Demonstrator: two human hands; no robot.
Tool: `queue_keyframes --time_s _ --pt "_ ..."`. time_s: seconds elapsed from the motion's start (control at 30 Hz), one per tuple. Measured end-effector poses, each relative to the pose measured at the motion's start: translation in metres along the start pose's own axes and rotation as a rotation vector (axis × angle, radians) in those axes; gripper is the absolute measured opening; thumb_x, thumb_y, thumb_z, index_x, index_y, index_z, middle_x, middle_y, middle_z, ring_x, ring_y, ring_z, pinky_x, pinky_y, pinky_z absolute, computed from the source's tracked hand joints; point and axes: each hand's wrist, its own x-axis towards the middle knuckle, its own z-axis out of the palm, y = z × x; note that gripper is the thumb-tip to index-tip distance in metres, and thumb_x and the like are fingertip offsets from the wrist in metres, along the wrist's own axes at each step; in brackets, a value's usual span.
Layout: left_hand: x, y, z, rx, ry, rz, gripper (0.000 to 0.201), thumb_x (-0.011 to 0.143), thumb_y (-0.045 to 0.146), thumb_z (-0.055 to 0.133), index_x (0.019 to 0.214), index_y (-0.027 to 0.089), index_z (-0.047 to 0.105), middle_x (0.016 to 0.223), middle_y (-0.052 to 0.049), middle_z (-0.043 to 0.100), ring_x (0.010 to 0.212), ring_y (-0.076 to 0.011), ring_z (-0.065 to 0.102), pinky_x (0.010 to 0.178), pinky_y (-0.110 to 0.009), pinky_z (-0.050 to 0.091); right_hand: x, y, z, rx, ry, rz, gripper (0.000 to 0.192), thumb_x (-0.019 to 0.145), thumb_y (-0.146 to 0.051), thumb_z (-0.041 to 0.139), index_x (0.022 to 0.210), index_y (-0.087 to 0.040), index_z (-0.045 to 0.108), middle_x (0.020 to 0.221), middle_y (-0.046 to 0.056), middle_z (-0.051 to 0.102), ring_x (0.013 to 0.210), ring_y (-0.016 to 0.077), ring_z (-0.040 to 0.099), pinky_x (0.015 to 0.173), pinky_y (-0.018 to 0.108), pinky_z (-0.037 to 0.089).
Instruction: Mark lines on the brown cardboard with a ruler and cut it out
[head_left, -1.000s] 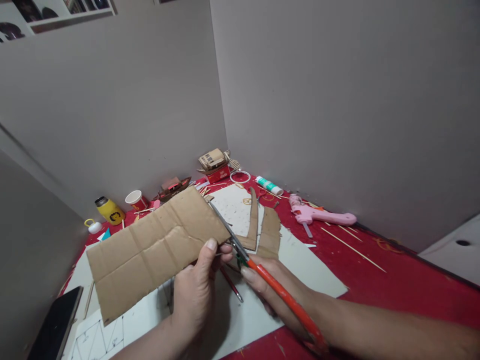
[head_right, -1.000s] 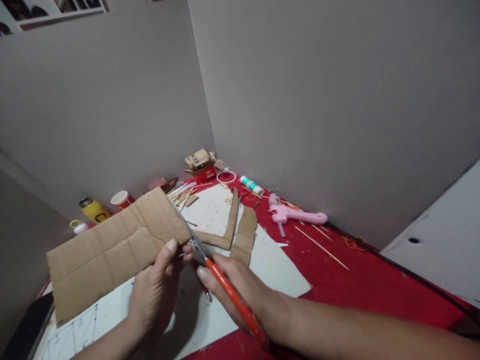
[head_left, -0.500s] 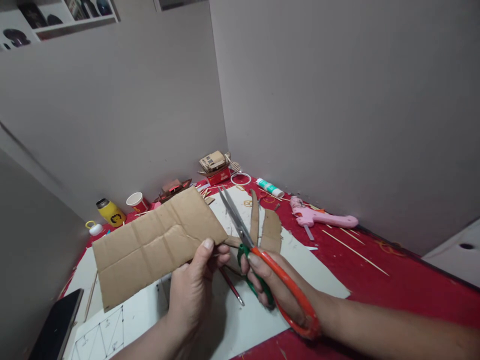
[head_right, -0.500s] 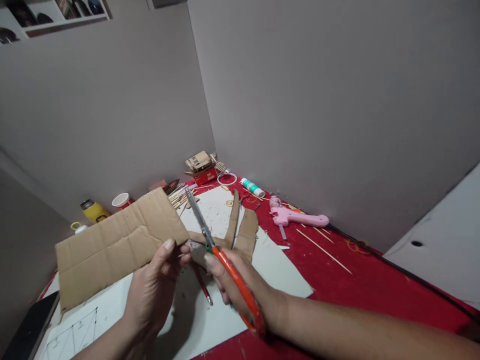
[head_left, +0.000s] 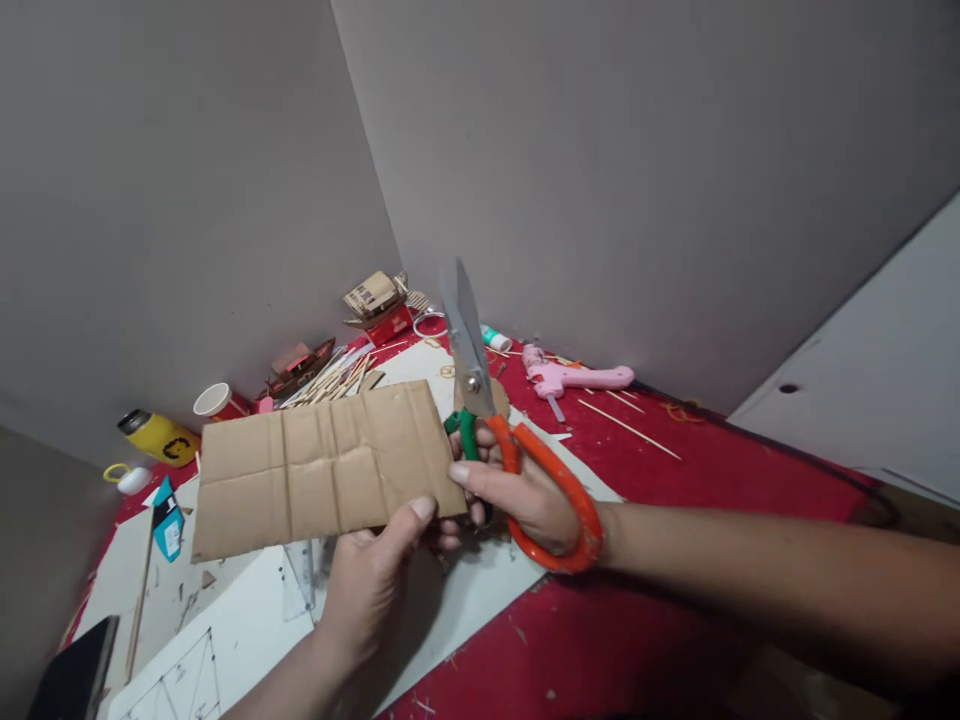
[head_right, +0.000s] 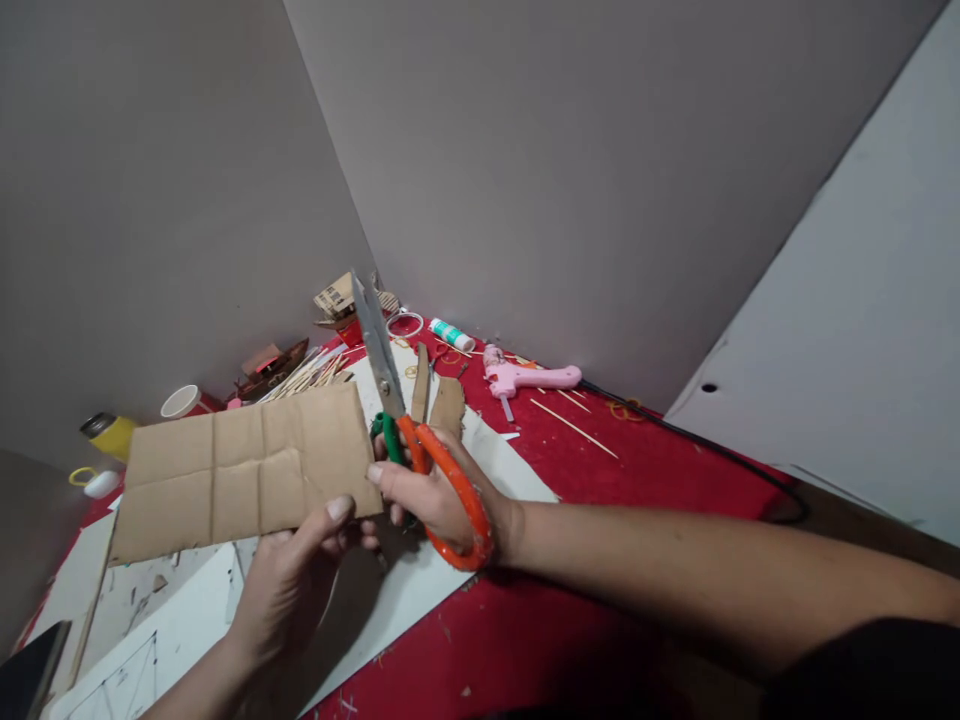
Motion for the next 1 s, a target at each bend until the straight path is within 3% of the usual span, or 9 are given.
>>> queue_keyframes --time_s 0.13,0.3,0.4,0.6,0.77,1.0 --pt "-0.001 0.001 0.003 0.020 0.078 0.076 0.031 0.073 0.037 0.084 0.057 0.014 0.069 0.060 -0.003 0.065 0.055 -0.0139 0.060 0.053 -0.023 0.050 -0.002 0.002 -0.001 -0.042 -0.077 0.006 0.024 0.084 -0.039 0.061 0.074 -0.018 0.056 0.053 -0.004 0.055 0.048 0.0112 0.054 0.048 0.023 0.045" --pt "0.003 0.021 -0.001 -0.117 0.246 0.187 0.027 0.064 0.035 0.091 0.067 0.015 0.073 0.061 0.002 0.065 0.055 -0.0110 0.061 0.055 -0.020 0.053 -0.006 0.006 0.000 0.093 -0.066 0.040 0.034 0.088 -0.054 0.058 0.084 -0.020 0.053 0.059 -0.007 0.045 0.048 0.0092 0.046 0.046 0.022 0.041" --pt "0.004 0.034 -0.002 -0.236 0.321 0.272 0.029 0.057 0.032 0.095 0.067 0.015 0.074 0.063 0.003 0.066 0.059 -0.0106 0.065 0.059 -0.018 0.054 -0.011 0.017 0.002 0.076 -0.184 0.075 0.042 0.093 -0.062 0.050 0.091 -0.020 0.054 0.062 -0.006 0.044 0.049 0.0094 0.043 0.044 0.021 0.038" --pt "0.000 0.040 -0.002 -0.335 0.380 0.339 0.029 0.054 0.032 0.097 0.062 0.015 0.075 0.059 0.001 0.069 0.059 -0.0099 0.068 0.063 -0.015 0.056 -0.018 0.030 0.010 -0.209 -0.373 -0.066 0.051 0.089 -0.070 0.050 0.093 -0.020 0.056 0.072 0.000 0.052 0.057 0.0115 0.042 0.046 0.022 0.036" --pt "0.001 0.035 0.001 -0.343 0.400 0.315 0.031 0.051 0.034 0.097 0.065 0.014 0.077 0.062 -0.002 0.073 0.058 -0.0130 0.070 0.061 -0.019 0.059 -0.019 0.029 0.012 -0.303 -0.394 -0.078 0.060 0.087 -0.078 0.041 0.091 -0.020 0.056 0.078 0.004 0.061 0.064 0.0166 0.052 0.059 0.029 0.043" --pt "0.004 0.033 0.006 -0.382 0.432 0.279 0.035 0.046 0.032 0.099 0.065 0.013 0.076 0.062 -0.002 0.073 0.058 -0.0129 0.070 0.060 -0.018 0.060 -0.018 0.031 0.012 -0.345 -0.346 -0.143 0.043 0.093 -0.062 0.050 0.093 -0.021 0.062 0.077 0.003 0.061 0.068 0.0179 0.054 0.069 0.030 0.049"
